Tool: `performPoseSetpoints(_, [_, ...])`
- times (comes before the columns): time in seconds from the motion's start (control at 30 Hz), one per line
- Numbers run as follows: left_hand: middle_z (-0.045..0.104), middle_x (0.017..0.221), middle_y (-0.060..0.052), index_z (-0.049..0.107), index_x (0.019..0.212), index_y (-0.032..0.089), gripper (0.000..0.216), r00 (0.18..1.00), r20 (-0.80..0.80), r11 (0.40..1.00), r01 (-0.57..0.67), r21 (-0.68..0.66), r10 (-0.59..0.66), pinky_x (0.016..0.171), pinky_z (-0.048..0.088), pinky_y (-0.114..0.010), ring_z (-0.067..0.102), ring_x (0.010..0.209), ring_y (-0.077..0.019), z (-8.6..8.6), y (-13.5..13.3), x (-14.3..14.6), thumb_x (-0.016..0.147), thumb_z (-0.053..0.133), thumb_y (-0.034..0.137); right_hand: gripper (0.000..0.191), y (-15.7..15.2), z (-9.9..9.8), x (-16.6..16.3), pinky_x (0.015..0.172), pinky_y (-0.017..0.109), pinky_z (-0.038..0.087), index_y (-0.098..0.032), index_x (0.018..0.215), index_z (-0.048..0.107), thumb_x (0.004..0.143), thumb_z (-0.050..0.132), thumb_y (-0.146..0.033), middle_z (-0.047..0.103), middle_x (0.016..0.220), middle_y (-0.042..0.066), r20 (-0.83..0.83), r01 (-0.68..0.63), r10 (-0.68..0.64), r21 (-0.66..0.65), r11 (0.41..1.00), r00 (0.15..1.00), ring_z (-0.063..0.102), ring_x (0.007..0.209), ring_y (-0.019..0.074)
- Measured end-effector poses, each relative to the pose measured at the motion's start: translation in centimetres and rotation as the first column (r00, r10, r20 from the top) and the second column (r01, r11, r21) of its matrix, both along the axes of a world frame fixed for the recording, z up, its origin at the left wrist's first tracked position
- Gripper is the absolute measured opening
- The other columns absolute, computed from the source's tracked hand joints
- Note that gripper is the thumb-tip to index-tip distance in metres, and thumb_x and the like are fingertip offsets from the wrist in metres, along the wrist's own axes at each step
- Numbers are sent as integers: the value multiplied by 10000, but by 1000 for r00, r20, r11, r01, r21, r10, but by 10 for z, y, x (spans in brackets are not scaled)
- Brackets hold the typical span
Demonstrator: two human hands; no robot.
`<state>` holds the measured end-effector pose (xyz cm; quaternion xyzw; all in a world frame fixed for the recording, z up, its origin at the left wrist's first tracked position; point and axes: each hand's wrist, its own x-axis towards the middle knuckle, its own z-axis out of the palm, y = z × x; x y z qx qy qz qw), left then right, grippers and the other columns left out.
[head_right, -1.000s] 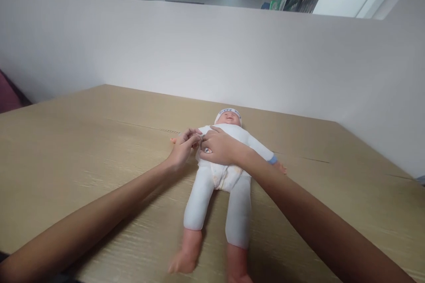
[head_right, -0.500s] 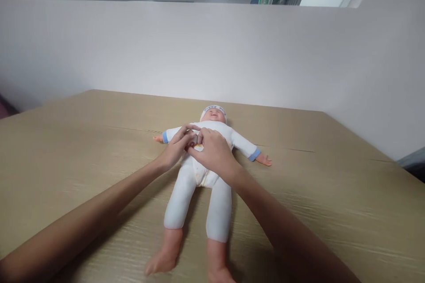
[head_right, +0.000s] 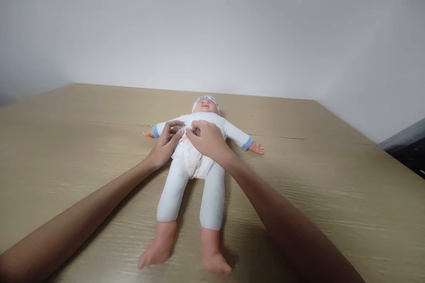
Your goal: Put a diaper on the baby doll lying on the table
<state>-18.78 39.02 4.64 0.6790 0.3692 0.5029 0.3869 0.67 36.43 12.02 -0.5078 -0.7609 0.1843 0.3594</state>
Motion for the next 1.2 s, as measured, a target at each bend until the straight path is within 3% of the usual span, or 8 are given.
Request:
performPoseSetpoints(0.23, [585,902,15,620,1081,205,417,987,128,972,121,-201,-97,723,419,-281,513,799,-149,6,7,1,964,725,591,368,1,-2,5,667,334,285,-251,695,346,977,553,-367,380,684,-59,-73,-66,61,-69,995,995,386,683,150])
performPoseSetpoints(0.37, [554,855,30,607,1028,207,450,976,158,960,182,-213,-150,703,394,-279,473,759,-137,10,7,1,934,753,623,336,-1,0,8,660,328,281,-252,705,347,958,545,-350,372,690,-61,-69,-63,56,-100,993,996,382,681,147])
performPoseSetpoints(0.5, [567,863,21,612,1023,211,455,984,119,971,151,-185,-131,726,415,-288,493,779,-149,8,9,1,938,739,639,326,-5,2,8,641,330,250,-253,700,308,901,564,-272,325,680,-66,-47,-34,30,-84,996,998,341,669,142])
performPoseSetpoints(0.67, [620,975,-6,604,1130,229,324,998,39,997,-39,-64,41,789,467,-305,555,856,-169,8,-3,5,994,703,505,354,-7,0,4,630,336,228,-251,676,286,850,594,-242,321,664,-70,-37,12,-12,0,1000,999,319,660,139])
performPoseSetpoints(0.8, [663,1133,-49,615,1173,247,177,982,-43,952,-166,259,183,928,490,-364,586,951,-193,15,-22,4,1067,619,389,321,-7,-2,4,631,330,234,-257,683,302,816,591,-211,343,673,-70,-81,13,-11,34,999,997,332,667,143])
performPoseSetpoints(0.9, [683,1225,-89,662,1185,244,199,979,-141,906,-75,417,146,978,498,-406,608,1051,-233,18,-33,4,1107,552,391,248,-8,0,9,636,318,259,-260,713,343,794,563,-181,383,690,-72,-141,-22,22,1,1000,990,361,669,142])
performPoseSetpoints(1.2, [664,1472,-98,684,1456,290,444,916,-390,868,117,483,94,1199,357,-487,552,1364,-297,20,-34,-5,1166,361,381,155,3,-6,15,686,303,361,-259,831,449,773,585,-213,466,784,-62,-270,-67,65,2,998,961,451,711,148])
